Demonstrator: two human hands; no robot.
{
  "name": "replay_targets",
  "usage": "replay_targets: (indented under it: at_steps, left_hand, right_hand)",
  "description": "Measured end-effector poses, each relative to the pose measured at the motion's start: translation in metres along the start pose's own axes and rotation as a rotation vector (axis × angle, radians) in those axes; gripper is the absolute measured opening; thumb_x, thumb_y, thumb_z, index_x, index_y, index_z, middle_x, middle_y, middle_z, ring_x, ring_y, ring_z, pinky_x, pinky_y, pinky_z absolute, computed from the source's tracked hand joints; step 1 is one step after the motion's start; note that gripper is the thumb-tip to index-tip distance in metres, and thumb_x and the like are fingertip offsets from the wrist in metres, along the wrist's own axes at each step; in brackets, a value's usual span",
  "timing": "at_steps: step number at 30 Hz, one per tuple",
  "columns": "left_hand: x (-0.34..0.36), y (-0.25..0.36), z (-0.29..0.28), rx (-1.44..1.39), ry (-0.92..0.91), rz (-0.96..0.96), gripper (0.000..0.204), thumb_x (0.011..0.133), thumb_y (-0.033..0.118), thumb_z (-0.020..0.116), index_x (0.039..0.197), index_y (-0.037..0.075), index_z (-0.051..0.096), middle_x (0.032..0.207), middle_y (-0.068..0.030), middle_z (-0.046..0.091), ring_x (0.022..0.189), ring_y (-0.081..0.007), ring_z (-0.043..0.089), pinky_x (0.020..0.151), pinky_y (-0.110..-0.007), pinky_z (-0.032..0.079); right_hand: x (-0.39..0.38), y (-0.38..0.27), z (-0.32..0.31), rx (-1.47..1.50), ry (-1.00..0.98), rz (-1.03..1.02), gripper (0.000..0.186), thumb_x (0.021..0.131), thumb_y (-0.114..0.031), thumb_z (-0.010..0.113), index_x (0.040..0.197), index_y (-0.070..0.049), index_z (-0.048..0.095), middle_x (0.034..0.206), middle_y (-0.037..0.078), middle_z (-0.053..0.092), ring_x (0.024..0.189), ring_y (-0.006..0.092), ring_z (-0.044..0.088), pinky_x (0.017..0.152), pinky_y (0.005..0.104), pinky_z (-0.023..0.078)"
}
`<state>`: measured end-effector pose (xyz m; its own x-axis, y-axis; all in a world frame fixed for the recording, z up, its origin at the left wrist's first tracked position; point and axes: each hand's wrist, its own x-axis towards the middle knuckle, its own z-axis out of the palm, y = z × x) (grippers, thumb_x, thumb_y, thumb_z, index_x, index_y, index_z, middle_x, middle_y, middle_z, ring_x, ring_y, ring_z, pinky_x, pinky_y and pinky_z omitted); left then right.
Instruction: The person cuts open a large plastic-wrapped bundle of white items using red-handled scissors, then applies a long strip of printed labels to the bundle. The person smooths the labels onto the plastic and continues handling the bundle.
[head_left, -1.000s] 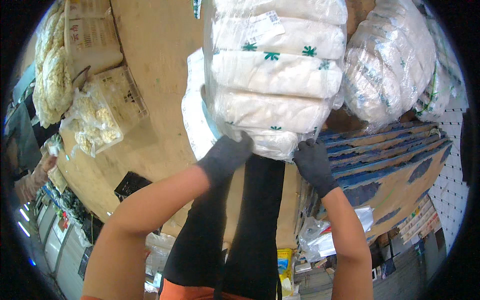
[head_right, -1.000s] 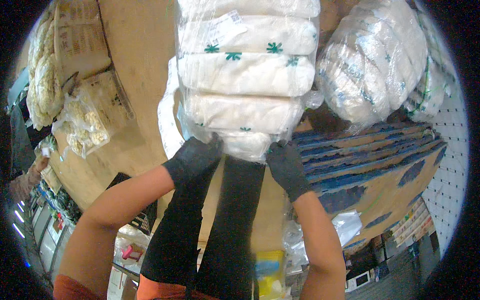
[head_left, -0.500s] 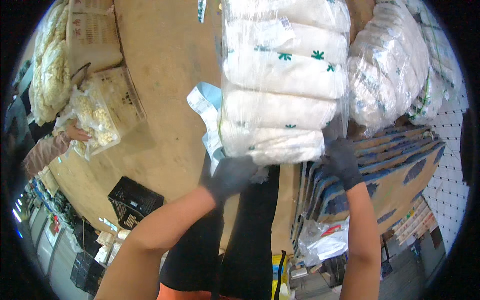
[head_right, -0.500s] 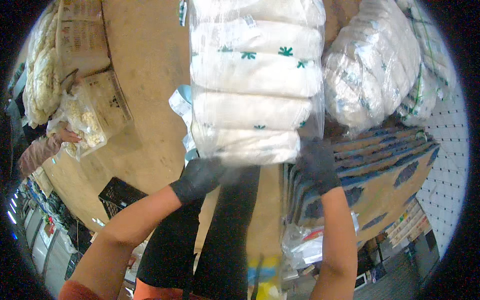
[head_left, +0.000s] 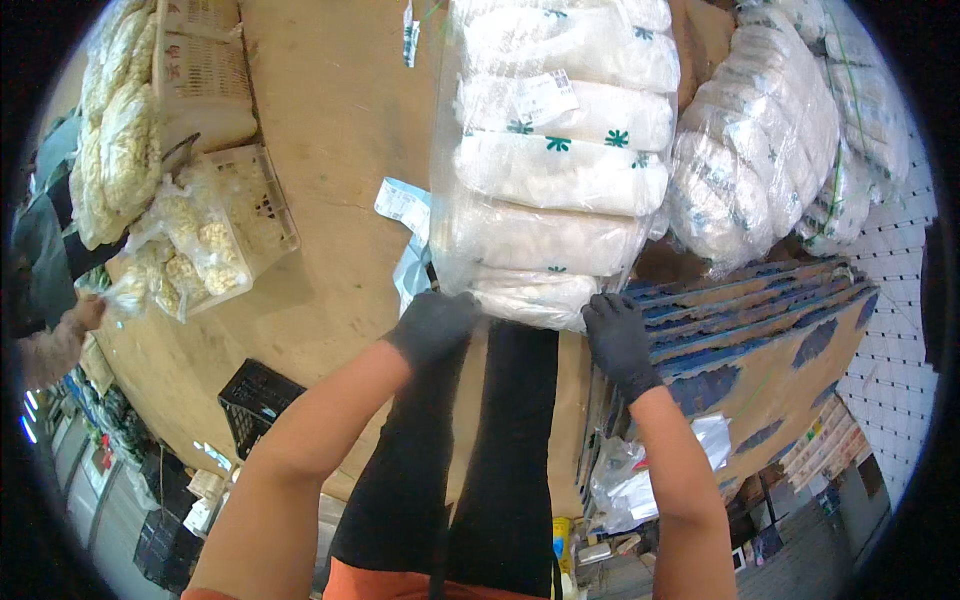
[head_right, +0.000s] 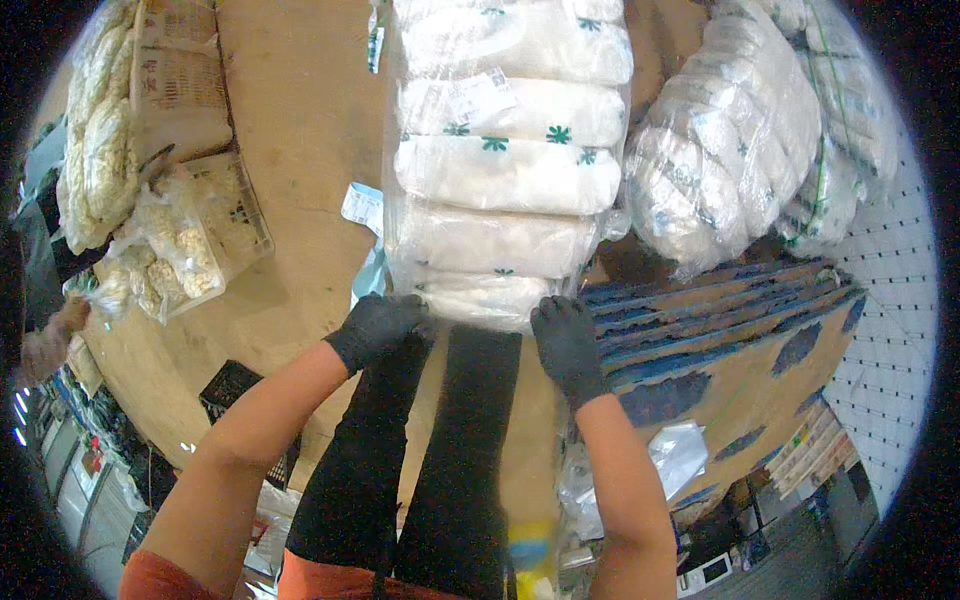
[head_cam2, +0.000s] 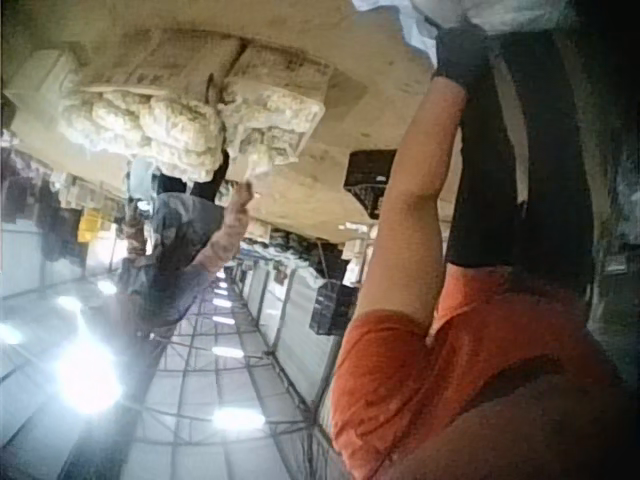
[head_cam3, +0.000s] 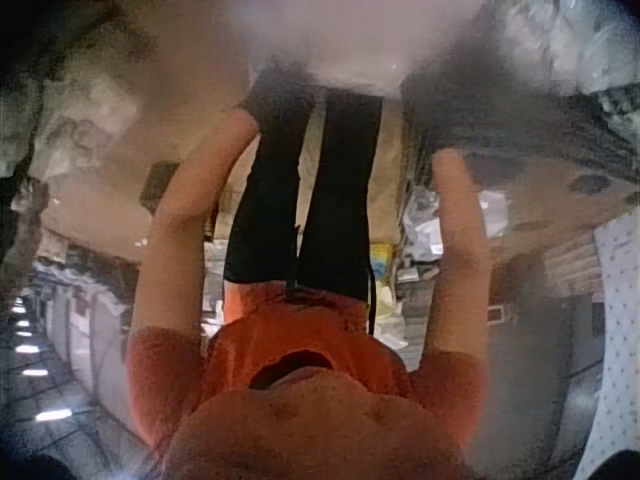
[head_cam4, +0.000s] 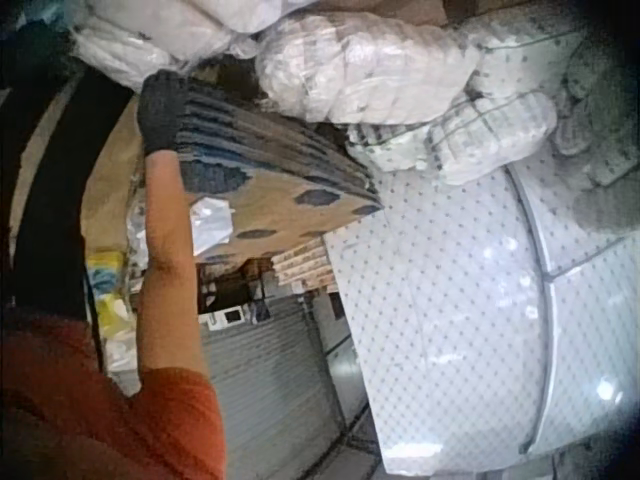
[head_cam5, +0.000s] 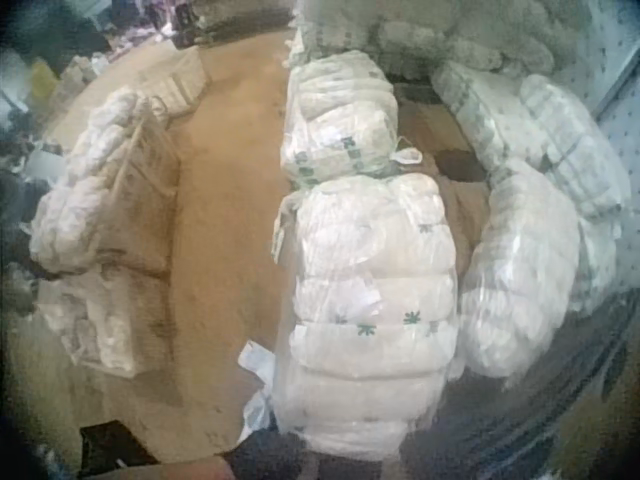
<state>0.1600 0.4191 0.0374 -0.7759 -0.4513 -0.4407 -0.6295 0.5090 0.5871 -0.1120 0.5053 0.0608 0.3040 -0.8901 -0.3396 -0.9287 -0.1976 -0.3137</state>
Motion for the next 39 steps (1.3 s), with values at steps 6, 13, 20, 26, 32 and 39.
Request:
replay_targets:
  at_steps: [6, 13, 20, 26, 32, 39]
  left_hand:
    - [-0.041, 0.033, -0.058, -0.709, 0.297, -0.44, 0.022, 0.079, 0.007, 0.055, 0.1, 0.007, 0.058, 0.095, -0.0078, 0.06, 0.075, -0.0162, 0.058, 0.065, -0.026, 0.048]
    - [-0.086, 0.063, -0.089, -1.118, 0.474, -0.669, 0.042, 0.076, 0.004, 0.06, 0.114, 0.002, 0.044, 0.105, -0.0089, 0.053, 0.083, -0.013, 0.054, 0.068, -0.024, 0.045]
    - [-0.127, 0.05, -0.065, -1.054, 0.096, -0.562, 0.053, 0.066, 0.03, 0.07, 0.108, 0.004, 0.051, 0.098, -0.0143, 0.058, 0.088, -0.0233, 0.056, 0.077, -0.033, 0.044]
    - [-0.136, 0.058, -0.066, -1.119, -0.048, -0.746, 0.03, 0.066, 0.011, 0.072, 0.093, 0.002, 0.061, 0.086, -0.0039, 0.063, 0.077, -0.0103, 0.057, 0.072, -0.026, 0.045]
    - [-0.143, 0.061, -0.055, -0.988, 0.151, -0.668, 0.026, 0.067, 0.016, 0.072, 0.087, 0.003, 0.061, 0.081, -0.0068, 0.062, 0.072, -0.0126, 0.058, 0.065, -0.027, 0.046]
    - [-0.127, 0.077, -0.085, -0.657, 0.202, -0.436, 0.024, 0.066, 0.017, 0.07, 0.078, 0.002, 0.057, 0.068, -0.0124, 0.055, 0.064, -0.0252, 0.057, 0.058, -0.03, 0.045]
  right_hand:
    - [-0.008, -0.074, -0.025, 0.718, 0.07, 0.584, 0.027, 0.079, -0.013, 0.052, 0.105, -0.005, 0.052, 0.085, 0.014, 0.059, 0.08, 0.0258, 0.056, 0.069, 0.0343, 0.043]
    - [0.019, -0.185, -0.074, 1.914, -0.209, 1.031, 0.031, 0.08, -0.012, 0.056, 0.107, 0.001, 0.048, 0.096, 0.009, 0.054, 0.082, 0.0169, 0.053, 0.074, 0.0285, 0.043]
    - [0.02, -0.179, -0.064, 1.653, 0.104, 0.897, 0.034, 0.076, 0.0, 0.054, 0.108, 0.003, 0.043, 0.1, 0.013, 0.051, 0.093, 0.0201, 0.049, 0.083, 0.0307, 0.04]
    - [0.023, -0.173, -0.068, 1.791, 0.158, 0.874, 0.038, 0.074, -0.001, 0.057, 0.109, 0.003, 0.043, 0.1, 0.013, 0.051, 0.093, 0.0209, 0.049, 0.084, 0.0313, 0.04]
    - [0.032, -0.169, -0.08, 0.995, 0.286, 0.577, 0.036, 0.071, -0.008, 0.064, 0.102, 0.001, 0.05, 0.095, 0.013, 0.053, 0.089, 0.0225, 0.05, 0.078, 0.032, 0.041]
    - [0.037, -0.182, -0.104, 0.858, 0.16, 0.035, 0.016, 0.072, -0.012, 0.062, 0.083, -0.001, 0.058, 0.082, 0.012, 0.057, 0.079, 0.028, 0.054, 0.072, 0.0371, 0.042]
